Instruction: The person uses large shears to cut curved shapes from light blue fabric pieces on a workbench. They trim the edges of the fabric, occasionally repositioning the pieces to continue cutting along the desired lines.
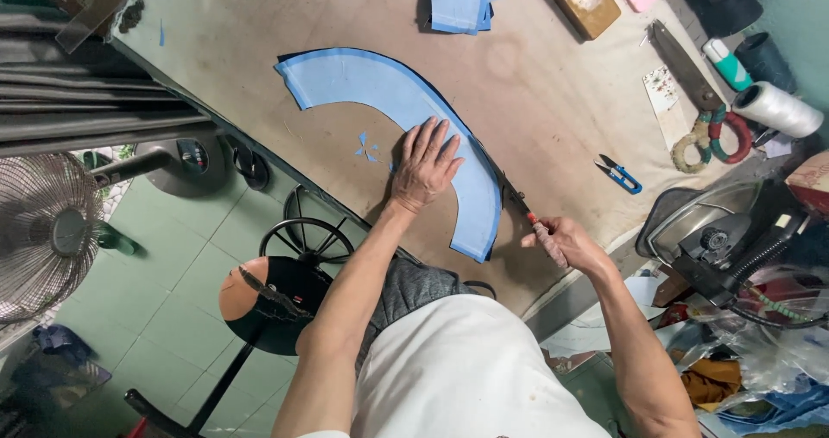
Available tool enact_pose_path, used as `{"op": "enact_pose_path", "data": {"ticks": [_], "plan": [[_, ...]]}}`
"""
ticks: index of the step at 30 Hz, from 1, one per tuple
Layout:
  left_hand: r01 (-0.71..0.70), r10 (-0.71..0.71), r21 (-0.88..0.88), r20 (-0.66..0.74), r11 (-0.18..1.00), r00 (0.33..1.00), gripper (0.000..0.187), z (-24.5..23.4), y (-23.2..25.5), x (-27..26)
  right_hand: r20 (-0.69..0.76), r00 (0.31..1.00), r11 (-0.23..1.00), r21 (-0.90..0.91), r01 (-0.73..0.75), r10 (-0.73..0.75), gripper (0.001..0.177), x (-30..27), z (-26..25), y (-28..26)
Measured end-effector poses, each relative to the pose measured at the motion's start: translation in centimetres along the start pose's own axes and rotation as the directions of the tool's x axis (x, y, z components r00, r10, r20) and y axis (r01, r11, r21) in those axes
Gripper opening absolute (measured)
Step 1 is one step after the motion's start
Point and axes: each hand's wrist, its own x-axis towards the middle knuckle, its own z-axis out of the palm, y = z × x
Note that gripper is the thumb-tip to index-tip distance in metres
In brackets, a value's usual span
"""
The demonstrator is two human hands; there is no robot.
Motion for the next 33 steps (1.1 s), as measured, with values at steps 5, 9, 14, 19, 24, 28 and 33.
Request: {"op": "enact_pose_path", "data": {"ticks": [5, 9, 14, 19, 24, 28, 33], "plan": [[0.011, -0.011, -0.008, -0.003, 1.0, 1.0, 0.036, 0.3, -0.1, -0.2, -0.009, 1.0, 1.0, 0.018, 0.0, 0.0, 0.03, 1.0, -0.2, 2.0], [0.029, -0.029, -0.011, -0.024, 1.0, 0.999, 0.04, 0.6, -0.2, -0.4, 0.001, 1.0, 1.0, 0.016, 0.016, -0.016, 0.028, 0.6, -0.3, 0.2], [0.031, -0.031, -0.001, 0.003, 1.0, 1.0, 0.041, 0.3, -0.1, -0.2, 0.012, 0.999, 0.999, 0.012, 0.033, -0.033, 0.026, -0.3, -0.3, -2.3], [0.034, -0.034, 0.014, 0.006, 0.999, 0.999, 0.042, 0.3, -0.2, -0.2, -0.008, 0.999, 0.999, 0.009, 0.042, -0.042, 0.025, -0.6, -0.1, -3.9], [0.043, -0.043, 0.011, 0.01, 0.999, 0.999, 0.042, 0.2, -0.1, -0.1, 0.001, 0.999, 0.999, -0.006, 0.039, -0.039, 0.023, -1.4, -0.5, -4.8], [0.038, -0.039, 0.021, 0.014, 0.999, 0.999, 0.042, 0.1, -0.2, -0.1, 0.029, 0.999, 0.999, -0.024, 0.038, -0.038, 0.022, -1.1, -0.8, -5.2], [0.04, -0.04, 0.021, 0.015, 0.999, 0.999, 0.043, 0.1, -0.2, -0.1, 0.046, 0.997, 0.997, -0.026, 0.066, -0.065, 0.022, -0.1, -0.6, -6.0]]}}
